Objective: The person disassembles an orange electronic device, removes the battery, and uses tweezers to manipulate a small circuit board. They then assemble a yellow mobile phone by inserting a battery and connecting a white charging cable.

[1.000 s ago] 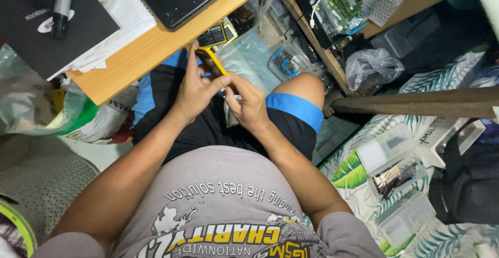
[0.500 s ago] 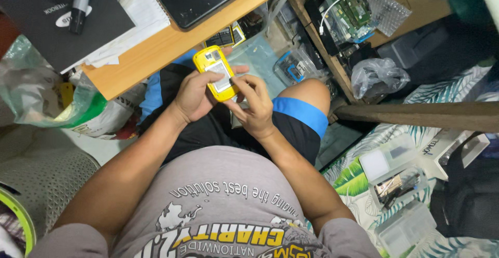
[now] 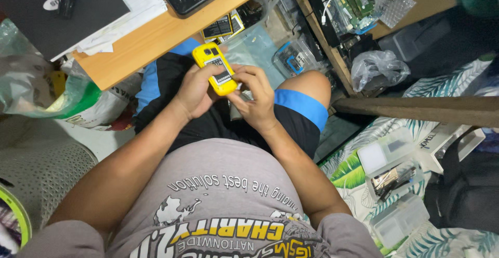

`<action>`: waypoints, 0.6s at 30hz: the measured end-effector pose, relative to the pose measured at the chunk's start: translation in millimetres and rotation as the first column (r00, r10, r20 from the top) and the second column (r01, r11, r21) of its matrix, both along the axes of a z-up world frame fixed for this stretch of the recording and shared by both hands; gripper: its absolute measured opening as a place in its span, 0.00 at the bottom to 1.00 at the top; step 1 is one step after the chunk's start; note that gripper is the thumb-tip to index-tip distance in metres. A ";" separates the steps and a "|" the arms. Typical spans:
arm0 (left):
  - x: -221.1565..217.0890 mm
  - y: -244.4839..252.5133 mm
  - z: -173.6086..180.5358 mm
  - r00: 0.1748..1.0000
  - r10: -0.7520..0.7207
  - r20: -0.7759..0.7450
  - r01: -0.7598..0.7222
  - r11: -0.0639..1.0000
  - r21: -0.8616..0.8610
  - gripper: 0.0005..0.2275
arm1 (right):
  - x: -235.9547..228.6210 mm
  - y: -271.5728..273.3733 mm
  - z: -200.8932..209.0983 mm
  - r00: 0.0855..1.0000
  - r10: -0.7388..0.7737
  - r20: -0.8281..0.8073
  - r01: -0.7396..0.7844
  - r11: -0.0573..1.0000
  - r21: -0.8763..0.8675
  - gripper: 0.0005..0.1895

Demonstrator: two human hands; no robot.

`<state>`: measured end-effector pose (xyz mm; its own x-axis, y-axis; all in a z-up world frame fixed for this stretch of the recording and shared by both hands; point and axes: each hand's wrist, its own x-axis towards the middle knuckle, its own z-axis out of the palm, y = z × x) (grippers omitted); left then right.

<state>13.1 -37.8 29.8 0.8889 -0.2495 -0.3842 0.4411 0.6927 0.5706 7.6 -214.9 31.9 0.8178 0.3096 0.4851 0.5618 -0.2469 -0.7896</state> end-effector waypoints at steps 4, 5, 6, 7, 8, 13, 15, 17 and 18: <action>-2.5 1.0 11.4 0.967 -0.069 0.246 -0.033 0.922 0.386 0.24 | 6.1 4.1 0.1 0.991 0.103 -0.086 -0.109 0.992 -0.064 0.28; -4.6 1.0 9.6 0.952 -0.101 0.287 -0.030 0.907 0.420 0.25 | 6.9 5.0 -0.9 0.991 0.104 -0.084 -0.110 0.991 -0.075 0.29; -6.5 2.4 7.3 0.933 -0.125 0.337 -0.040 0.896 0.443 0.24 | 7.6 5.0 -2.3 0.992 0.101 -0.071 -0.106 0.991 -0.078 0.28; -8.1 4.4 4.8 0.911 -0.149 0.385 -0.052 0.884 0.465 0.24 | 8.4 4.8 -4.3 0.993 0.098 -0.059 -0.103 0.991 -0.080 0.28; -10.9 4.9 2.5 0.887 -0.175 0.427 -0.061 0.872 0.485 0.23 | 6.6 3.6 -6.7 0.994 0.095 -0.053 -0.099 0.992 -0.083 0.27; -12.0 5.9 3.5 0.802 -0.325 0.501 -0.119 0.735 0.667 0.22 | 6.4 2.0 -14.1 0.996 0.054 -0.070 -0.059 0.997 -0.059 0.21; -11.6 5.0 6.6 0.763 -0.359 0.538 -0.164 0.697 0.698 0.22 | 6.4 1.9 -13.4 0.997 0.044 -0.063 -0.046 0.998 -0.041 0.19; -12.0 3.6 9.6 0.726 -0.366 0.582 -0.200 0.698 0.688 0.21 | 7.7 2.2 -12.8 0.997 0.046 -0.056 -0.047 0.999 -0.010 0.18; -12.7 3.4 10.9 0.717 -0.369 0.592 -0.210 0.696 0.687 0.21 | 7.6 1.9 -12.5 0.998 0.036 -0.057 -0.038 0.999 -0.028 0.17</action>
<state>0.5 -34.4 40.7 0.9449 -0.2644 0.1928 -0.2086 -0.0326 0.9775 15.2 -213.0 19.3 0.8314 0.3532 0.4289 0.5257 -0.2502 -0.8130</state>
